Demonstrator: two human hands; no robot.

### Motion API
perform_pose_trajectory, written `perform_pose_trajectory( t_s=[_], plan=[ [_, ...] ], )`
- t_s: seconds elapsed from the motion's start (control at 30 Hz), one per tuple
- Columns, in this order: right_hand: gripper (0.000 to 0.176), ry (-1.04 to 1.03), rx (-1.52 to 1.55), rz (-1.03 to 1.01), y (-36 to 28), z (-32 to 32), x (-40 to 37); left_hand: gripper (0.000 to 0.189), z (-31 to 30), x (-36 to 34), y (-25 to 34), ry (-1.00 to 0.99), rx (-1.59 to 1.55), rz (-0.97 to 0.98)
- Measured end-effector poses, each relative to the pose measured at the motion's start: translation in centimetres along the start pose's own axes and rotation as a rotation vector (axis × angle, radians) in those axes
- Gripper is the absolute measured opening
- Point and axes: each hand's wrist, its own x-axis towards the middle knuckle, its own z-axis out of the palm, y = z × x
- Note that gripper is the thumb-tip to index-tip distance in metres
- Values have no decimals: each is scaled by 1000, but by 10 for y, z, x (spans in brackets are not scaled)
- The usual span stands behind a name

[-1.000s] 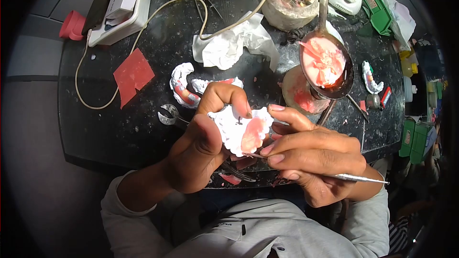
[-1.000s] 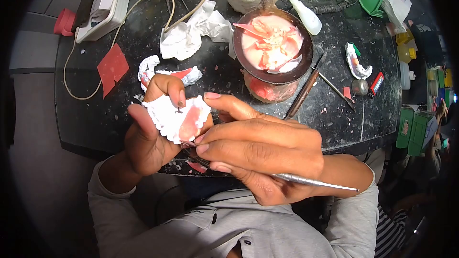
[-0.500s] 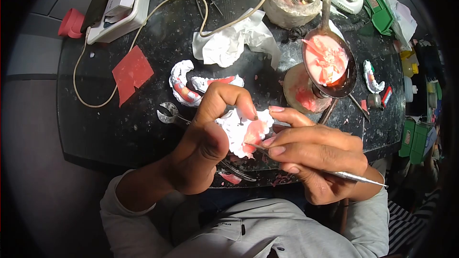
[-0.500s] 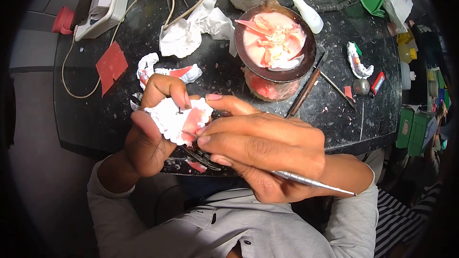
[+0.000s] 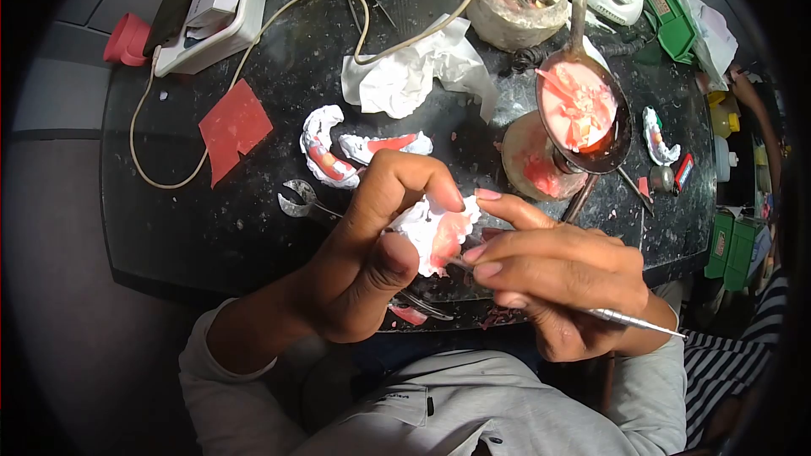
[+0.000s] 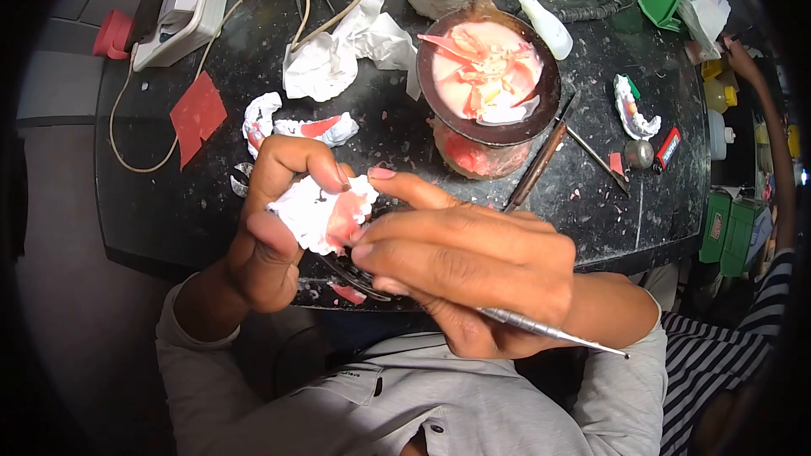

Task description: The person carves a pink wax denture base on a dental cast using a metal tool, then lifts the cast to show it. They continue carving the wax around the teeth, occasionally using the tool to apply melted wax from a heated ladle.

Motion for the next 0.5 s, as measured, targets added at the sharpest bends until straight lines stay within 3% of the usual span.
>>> perform_pose_trajectory(
  t_s=[0.2,0.27,0.33,0.5],
  plan=[
    [20,-22,-22,17,-3,-2,-1,62,-3,-2,3,-23,43,28],
    [20,-40,-15,16,-3,-1,-1,82,-3,-3,10,24,125,-178],
    [24,26,-8,30,-2,0,-3,82,-4,-3,9,17,149,-163],
    [27,-33,-52,2,0,-1,-2,81,-3,-3,8,0,195,-140]
  ],
)
